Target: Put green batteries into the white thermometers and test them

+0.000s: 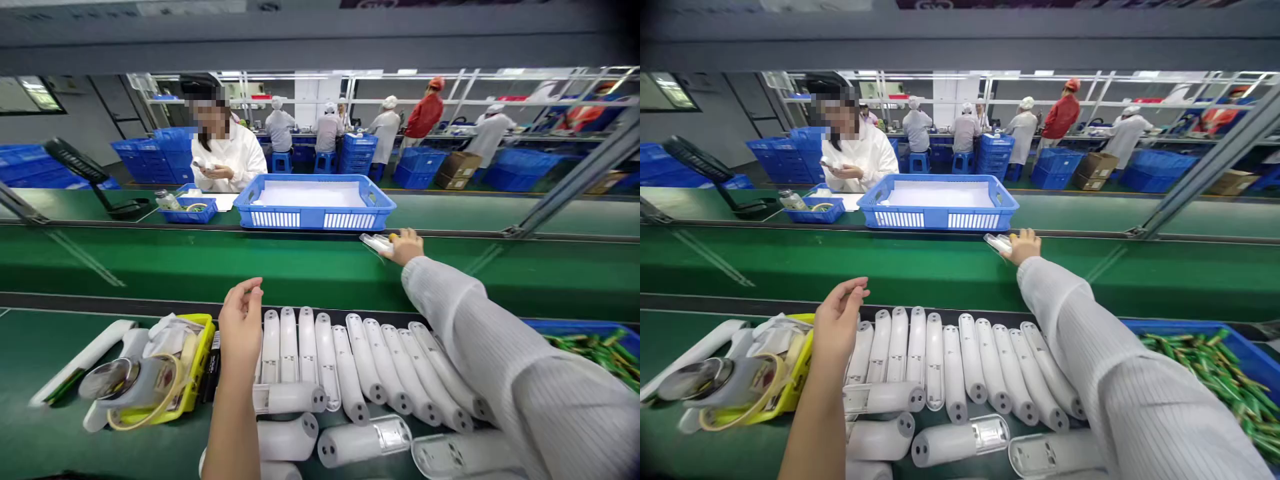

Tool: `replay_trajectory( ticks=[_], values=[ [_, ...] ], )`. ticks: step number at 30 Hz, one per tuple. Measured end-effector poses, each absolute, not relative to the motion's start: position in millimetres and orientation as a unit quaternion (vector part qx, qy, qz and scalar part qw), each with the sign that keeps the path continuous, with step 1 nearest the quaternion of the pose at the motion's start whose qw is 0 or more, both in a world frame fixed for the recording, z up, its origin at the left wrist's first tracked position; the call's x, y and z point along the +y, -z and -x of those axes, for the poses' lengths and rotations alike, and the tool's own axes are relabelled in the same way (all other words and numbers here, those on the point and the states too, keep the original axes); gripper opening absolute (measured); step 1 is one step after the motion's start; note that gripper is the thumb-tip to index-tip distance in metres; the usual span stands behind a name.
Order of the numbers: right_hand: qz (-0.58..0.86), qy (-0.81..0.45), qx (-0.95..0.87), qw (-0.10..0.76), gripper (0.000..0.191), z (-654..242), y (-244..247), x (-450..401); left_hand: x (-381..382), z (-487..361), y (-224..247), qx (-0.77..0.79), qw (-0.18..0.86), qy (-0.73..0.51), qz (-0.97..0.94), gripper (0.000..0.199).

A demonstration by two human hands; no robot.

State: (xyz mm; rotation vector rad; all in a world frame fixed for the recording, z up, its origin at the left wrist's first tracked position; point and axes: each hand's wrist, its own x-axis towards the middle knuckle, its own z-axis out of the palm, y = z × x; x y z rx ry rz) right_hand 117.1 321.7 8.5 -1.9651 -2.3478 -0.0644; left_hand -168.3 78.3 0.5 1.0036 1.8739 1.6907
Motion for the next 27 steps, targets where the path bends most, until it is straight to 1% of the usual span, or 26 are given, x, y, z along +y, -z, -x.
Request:
replay_trajectory(
  ticks=[4,7,10,14,16,19,21,24,26,27],
  values=[
    [0.681,-0.006,-0.731,-0.029,0.032,-139.2,9.4,350.3,77.7,165.9,-1.3,0.682,0.206,-0.601,-0.362,0.033],
    [0.672,-0.024,-0.739,-0.044,0.032,-140.7,18.6,355.9,78.8,163.7,-1.6,0.685,0.211,-0.592,-0.369,0.032],
    [0.660,-0.040,-0.750,-0.031,0.033,-138.5,20.1,350.6,81.2,162.3,-0.4,0.686,0.224,-0.581,-0.376,0.029],
    [0.647,-0.069,-0.759,0.007,0.036,-139.5,9.2,334.0,83.2,155.5,-1.6,0.682,0.224,-0.554,-0.421,0.025],
    [0.641,-0.089,-0.762,0.023,0.041,-142.2,-0.1,322.6,82.6,146.8,-4.8,0.667,0.218,-0.532,-0.474,0.024],
    [0.623,-0.122,-0.771,0.048,0.047,-146.5,-13.7,294.9,81.2,125.6,-8.9,0.639,0.188,-0.459,-0.588,0.025],
    [0.590,-0.143,-0.791,0.072,0.047,-147.4,-19.5,265.7,80.7,107.4,-8.4,0.615,0.133,-0.403,-0.665,0.034],
    [0.505,-0.179,-0.838,0.099,0.046,-144.8,-21.0,209.9,80.8,80.5,-3.2,0.576,0.044,-0.327,-0.748,0.061],
    [0.445,-0.202,-0.866,0.109,0.041,-143.3,-17.9,173.0,80.7,67.3,0.5,0.555,0.029,-0.277,-0.784,0.070],
    [0.421,-0.208,-0.875,0.114,0.040,-143.7,-15.6,156.8,80.5,62.8,1.9,0.547,0.041,-0.254,-0.797,0.069]
  ],
)
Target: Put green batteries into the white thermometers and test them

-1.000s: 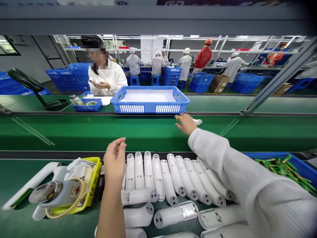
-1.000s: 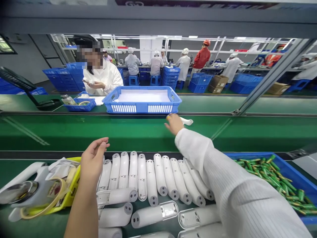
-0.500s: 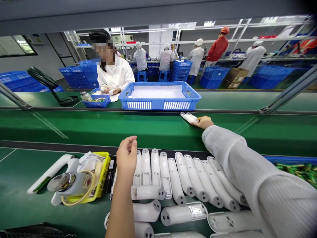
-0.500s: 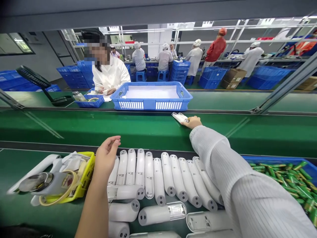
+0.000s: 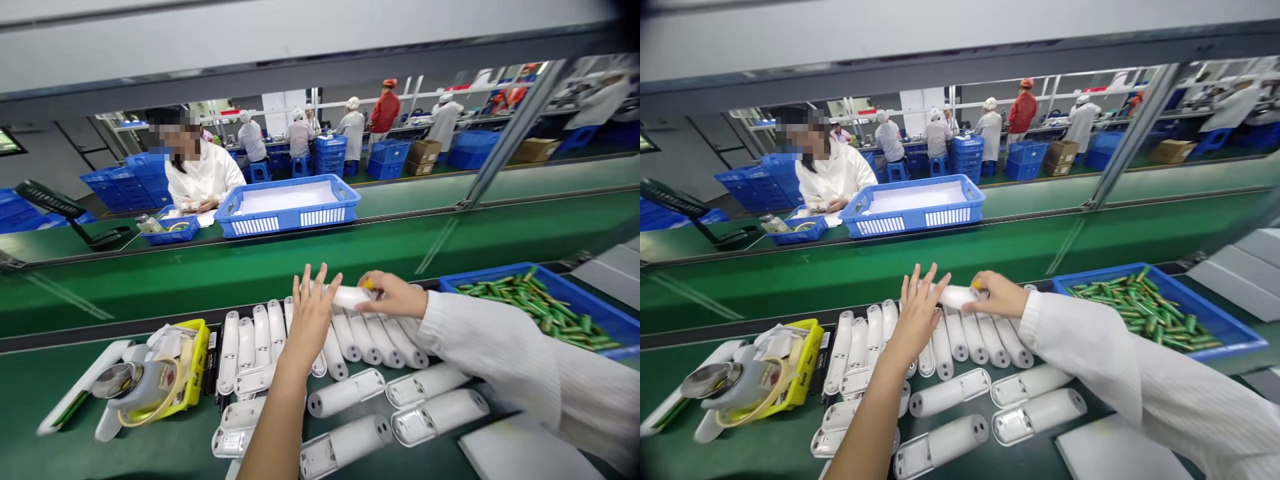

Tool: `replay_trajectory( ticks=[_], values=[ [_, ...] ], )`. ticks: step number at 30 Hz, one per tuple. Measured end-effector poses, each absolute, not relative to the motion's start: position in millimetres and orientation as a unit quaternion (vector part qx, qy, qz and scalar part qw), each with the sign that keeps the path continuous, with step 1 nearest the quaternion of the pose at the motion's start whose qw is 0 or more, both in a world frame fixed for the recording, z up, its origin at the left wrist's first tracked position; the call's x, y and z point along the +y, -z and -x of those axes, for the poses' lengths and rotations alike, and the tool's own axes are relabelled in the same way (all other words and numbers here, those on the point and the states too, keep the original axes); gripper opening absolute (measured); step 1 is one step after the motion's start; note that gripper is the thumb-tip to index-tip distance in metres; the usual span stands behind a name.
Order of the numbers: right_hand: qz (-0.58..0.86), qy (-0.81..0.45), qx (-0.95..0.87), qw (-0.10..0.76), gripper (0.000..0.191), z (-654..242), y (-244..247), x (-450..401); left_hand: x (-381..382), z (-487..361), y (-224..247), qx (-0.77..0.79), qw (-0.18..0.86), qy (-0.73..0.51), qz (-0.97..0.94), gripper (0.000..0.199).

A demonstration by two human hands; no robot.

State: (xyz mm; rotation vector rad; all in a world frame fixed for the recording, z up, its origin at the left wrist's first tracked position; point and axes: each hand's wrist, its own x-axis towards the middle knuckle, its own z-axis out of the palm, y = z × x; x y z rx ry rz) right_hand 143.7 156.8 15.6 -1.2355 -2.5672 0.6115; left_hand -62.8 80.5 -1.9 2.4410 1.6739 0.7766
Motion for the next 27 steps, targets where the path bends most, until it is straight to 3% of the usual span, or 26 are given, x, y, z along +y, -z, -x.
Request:
replay_trajectory(
  ticks=[6,12,16,22,27],
  values=[
    [0.389,-0.198,-0.889,0.137,0.038,-163.5,0.9,101.7,78.4,56.9,3.1,0.492,0.140,-0.185,-0.839,0.034],
    [0.403,-0.178,-0.889,0.124,0.025,-188.2,6.5,86.3,78.4,64.4,-1.2,0.548,0.189,-0.233,-0.781,0.019],
    [0.495,-0.109,-0.851,0.139,0.016,-234.6,-11.1,87.6,72.5,67.2,-14.2,0.556,0.270,-0.313,-0.722,0.030],
    [0.699,-0.023,-0.711,0.076,0.011,-331.3,-15.7,95.7,57.6,58.7,-39.6,0.411,0.565,-0.553,-0.453,0.045],
    [0.704,-0.039,-0.706,0.066,0.020,-344.8,1.4,99.5,53.9,58.4,-48.7,0.374,0.585,-0.633,-0.343,0.044]
  ],
)
